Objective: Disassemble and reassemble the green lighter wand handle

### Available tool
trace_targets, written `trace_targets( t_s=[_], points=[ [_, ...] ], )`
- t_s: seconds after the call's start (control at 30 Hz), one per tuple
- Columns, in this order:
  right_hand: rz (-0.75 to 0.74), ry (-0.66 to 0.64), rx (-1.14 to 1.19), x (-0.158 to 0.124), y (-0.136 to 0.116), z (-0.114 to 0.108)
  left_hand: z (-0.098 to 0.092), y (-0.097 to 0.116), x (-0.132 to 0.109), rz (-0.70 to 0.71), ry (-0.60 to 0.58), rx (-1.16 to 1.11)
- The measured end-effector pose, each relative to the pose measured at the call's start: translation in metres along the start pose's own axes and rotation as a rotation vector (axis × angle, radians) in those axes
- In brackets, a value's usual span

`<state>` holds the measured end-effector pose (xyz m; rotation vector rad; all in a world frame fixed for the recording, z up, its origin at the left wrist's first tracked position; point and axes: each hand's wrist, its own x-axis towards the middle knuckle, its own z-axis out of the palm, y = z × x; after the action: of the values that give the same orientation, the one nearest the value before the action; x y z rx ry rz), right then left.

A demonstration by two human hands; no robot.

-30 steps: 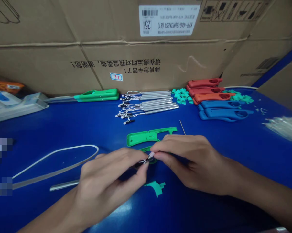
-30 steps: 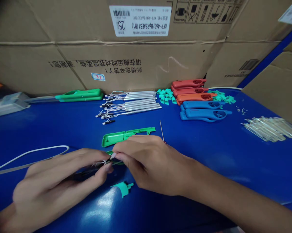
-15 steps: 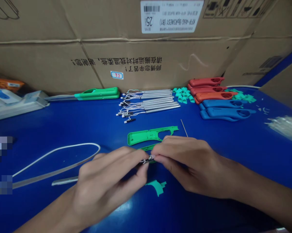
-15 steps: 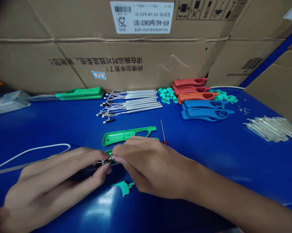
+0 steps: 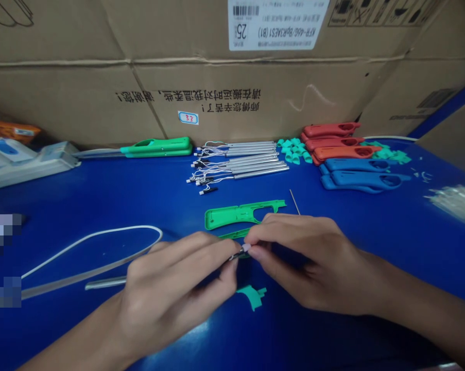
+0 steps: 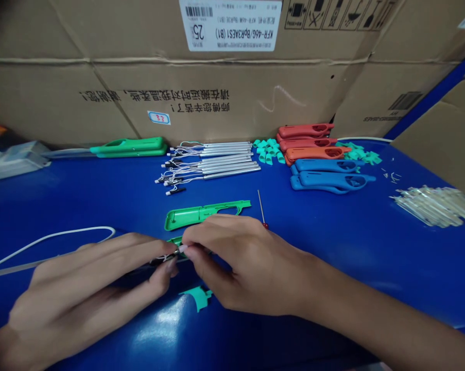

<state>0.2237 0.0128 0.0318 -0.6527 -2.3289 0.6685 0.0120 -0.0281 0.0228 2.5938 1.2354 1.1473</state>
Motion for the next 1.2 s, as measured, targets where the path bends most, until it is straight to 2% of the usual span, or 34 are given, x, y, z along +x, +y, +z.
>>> trace_targets(
  t_s=[0.2,0.33,0.5,0.6,0.73,1.0,1.2],
  points=[
    [-0.002,-0.012,0.019,0.0008,0.0003,-0.0015,0.0017,-0.0018,0.0005,0.016,0.017,0.009],
    [-0.076,-0.052,-0.024,0.0000,0.0015,-0.0019,0.0030,-0.0004,0.0001,-0.013,0.010,0.037],
    [-0.135,-0.063,-0.126,-0.0027,0.0024,-0.0012,0.0017,-0.0005,0.0019,0.045,-0.006,0.052],
    [-0.154,-0.049,-0.121,-0.0033,0.0028,-0.0008,-0.0015,-0.0003,0.0016,0.027,-0.033,0.072],
    [-0.168,-0.042,-0.100,-0.0037,0.0040,-0.0004,-0.0046,0.0016,0.0002,-0.003,-0.060,0.085],
    [-0.165,-0.059,-0.070,-0.0035,0.0063,-0.0001,-0.0012,-0.0056,-0.0039,0.055,-0.071,0.054],
    [-0.178,-0.049,-0.104,-0.0044,0.0060,-0.0008,-0.0016,-0.0033,-0.0075,-0.001,-0.064,0.078]
  ],
)
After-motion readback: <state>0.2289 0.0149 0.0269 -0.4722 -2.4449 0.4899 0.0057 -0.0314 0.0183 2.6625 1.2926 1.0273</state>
